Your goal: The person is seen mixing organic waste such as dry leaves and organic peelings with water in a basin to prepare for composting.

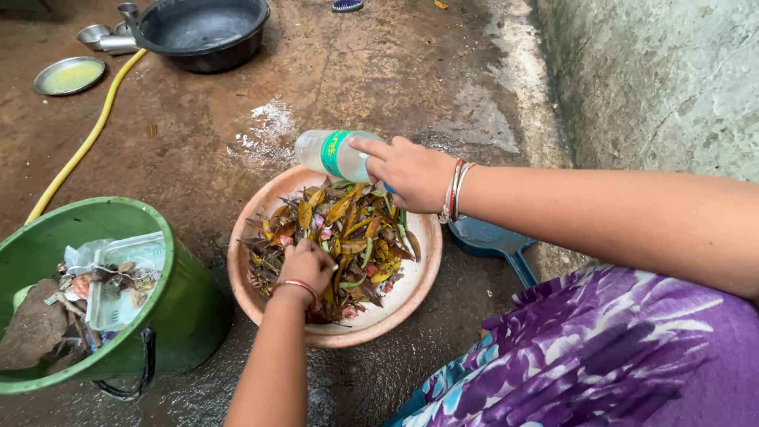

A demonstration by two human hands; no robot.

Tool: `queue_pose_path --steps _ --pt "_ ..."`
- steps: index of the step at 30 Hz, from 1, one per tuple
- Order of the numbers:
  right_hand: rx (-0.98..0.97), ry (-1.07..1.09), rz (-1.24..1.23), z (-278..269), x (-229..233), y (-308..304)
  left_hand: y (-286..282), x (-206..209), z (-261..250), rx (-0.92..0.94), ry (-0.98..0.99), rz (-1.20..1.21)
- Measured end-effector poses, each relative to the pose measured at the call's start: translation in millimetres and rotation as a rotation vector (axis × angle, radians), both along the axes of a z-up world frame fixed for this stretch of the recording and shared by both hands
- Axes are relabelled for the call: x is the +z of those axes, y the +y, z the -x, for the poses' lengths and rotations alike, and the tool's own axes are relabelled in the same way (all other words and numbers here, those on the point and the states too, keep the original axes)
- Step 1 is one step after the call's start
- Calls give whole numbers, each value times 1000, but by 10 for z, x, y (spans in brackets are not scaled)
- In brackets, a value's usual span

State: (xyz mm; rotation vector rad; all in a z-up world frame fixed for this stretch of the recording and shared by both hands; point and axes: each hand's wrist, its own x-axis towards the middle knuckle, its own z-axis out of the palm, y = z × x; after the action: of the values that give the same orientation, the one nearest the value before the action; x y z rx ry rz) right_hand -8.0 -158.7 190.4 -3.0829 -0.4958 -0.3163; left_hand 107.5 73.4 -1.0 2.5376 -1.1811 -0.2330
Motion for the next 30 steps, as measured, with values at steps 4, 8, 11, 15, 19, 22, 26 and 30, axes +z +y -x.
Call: queue_pose_path --steps 4,8,11,15,19,22,26,30 --pt "-6 32 -17 18 -55 -9 -103 -395 -468 261 210 371" --pt "-18 71 -16 21 -129 -12 -244 -463 -770 249 33 489" --pt "-20 69 -27 22 -201 -37 -444 -371 -778 256 269 461" --pt "-16 73 -46 41 -204 -41 -499 -571 -963 286 236 215" --pt "-37 99 -28 91 -241 -85 -296 -569 -1126 505 165 203" --pt "-65 138 -44 112 -286 -99 -328 -496 -1138 469 121 140" --pt "-56 130 -68 159 -359 -164 -491 -528 -1065 321 99 -93" --pt "-17 102 -64 134 -321 -155 -388 -462 -975 163 43 -140"
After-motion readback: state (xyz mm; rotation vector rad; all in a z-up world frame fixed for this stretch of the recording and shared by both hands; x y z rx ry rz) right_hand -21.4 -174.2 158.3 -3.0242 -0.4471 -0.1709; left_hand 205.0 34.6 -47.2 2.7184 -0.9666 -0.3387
